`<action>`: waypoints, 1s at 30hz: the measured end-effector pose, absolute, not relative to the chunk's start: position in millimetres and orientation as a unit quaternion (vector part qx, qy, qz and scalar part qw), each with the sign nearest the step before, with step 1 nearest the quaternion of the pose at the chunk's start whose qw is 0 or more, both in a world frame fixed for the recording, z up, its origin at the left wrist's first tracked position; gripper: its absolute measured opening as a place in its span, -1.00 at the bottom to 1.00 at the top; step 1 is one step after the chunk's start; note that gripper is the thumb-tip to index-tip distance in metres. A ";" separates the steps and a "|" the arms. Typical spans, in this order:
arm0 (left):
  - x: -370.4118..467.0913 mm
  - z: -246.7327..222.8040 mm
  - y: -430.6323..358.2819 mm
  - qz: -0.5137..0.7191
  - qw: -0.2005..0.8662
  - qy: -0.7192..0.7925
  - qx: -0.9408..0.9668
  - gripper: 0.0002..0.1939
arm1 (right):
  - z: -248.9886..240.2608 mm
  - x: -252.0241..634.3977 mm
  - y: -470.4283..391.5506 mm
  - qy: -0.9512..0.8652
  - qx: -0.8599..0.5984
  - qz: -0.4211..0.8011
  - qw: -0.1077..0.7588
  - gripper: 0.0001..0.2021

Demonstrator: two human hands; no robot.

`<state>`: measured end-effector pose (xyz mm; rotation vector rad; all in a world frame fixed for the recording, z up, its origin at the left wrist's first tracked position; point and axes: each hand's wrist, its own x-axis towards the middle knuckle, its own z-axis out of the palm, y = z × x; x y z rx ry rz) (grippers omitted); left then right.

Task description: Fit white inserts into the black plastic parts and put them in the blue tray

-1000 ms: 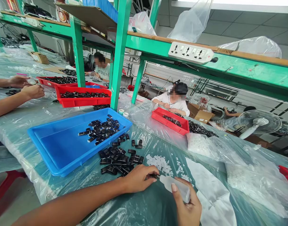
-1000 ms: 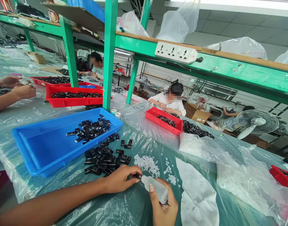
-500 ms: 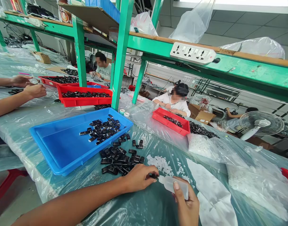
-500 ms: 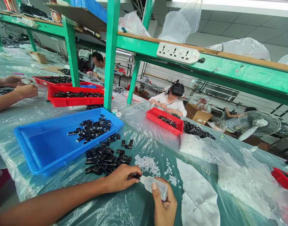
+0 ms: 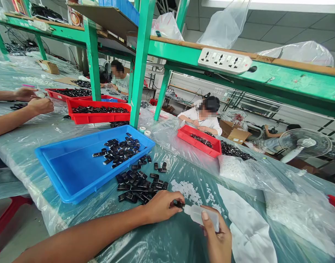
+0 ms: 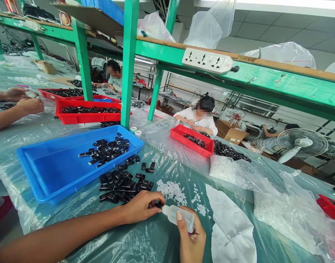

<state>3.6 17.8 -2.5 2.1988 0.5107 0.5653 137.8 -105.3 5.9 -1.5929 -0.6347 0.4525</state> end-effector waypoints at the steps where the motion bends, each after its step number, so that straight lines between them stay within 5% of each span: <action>1: 4.0 -3.0 18.0 0.223 0.410 0.202 0.861 -0.78 | 4.0 139.9 -104.8 -0.267 -0.693 0.215 0.635 -0.52; 13: 7.2 -5.2 15.7 0.249 0.508 0.181 0.805 -0.76 | -1.9 151.0 -97.3 -0.138 -0.475 0.412 0.765 -0.70; 30: 3.6 -2.1 15.0 0.270 0.432 0.201 0.837 -0.80 | 8.2 133.1 -107.1 -0.292 -0.678 0.174 0.652 -0.51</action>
